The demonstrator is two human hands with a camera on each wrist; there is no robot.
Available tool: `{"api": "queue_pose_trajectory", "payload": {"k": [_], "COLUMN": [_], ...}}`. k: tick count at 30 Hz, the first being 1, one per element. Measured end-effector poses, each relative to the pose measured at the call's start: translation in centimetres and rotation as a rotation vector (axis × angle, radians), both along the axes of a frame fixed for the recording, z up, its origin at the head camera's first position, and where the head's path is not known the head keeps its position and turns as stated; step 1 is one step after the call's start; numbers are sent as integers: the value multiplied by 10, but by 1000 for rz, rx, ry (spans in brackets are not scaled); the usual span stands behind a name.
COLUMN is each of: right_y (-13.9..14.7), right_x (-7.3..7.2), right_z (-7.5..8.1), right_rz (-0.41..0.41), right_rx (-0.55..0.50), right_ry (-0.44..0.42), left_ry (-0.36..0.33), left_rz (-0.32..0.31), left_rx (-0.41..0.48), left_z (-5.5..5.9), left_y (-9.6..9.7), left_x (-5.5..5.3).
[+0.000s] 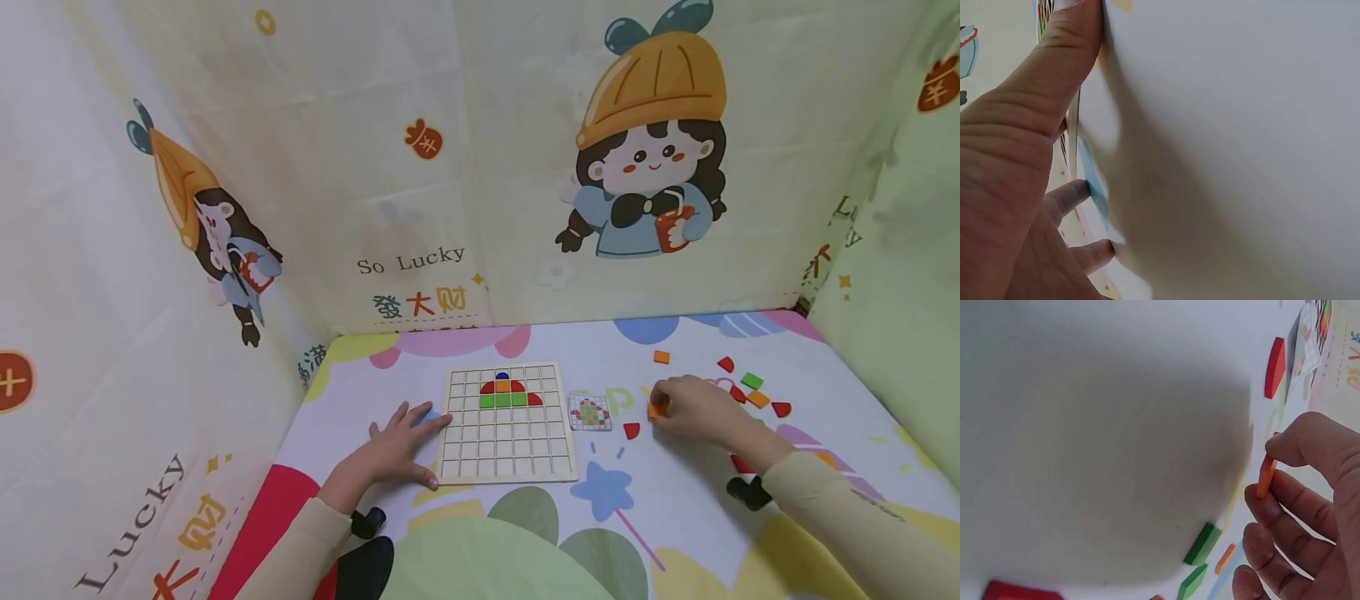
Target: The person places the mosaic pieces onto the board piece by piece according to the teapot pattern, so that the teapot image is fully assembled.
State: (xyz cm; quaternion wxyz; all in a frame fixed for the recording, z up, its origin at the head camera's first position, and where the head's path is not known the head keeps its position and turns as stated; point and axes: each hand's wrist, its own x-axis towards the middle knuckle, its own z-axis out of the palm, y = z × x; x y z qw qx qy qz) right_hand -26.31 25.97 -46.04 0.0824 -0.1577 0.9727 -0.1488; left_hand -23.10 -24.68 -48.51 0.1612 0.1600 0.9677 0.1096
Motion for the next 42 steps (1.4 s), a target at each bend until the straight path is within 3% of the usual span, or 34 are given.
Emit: {"api": "queue_pose_trajectory", "payload": {"k": [7,20,42], "right_y": [-15,-45,-97], "right_x": [1,-10,-16], "right_z": [9,6,8], "right_rz": [24,69,91], "right_rx": [-19,-47,-166], "right_ry": [8,59,47], "left_ry": [-12,-7,4], "left_rz": [5,6,10], "left_rx": [-5,-1,-1], "left_z": [1,2,-1], "left_y": [0,1,0], "left_x": [1,1,1]}}
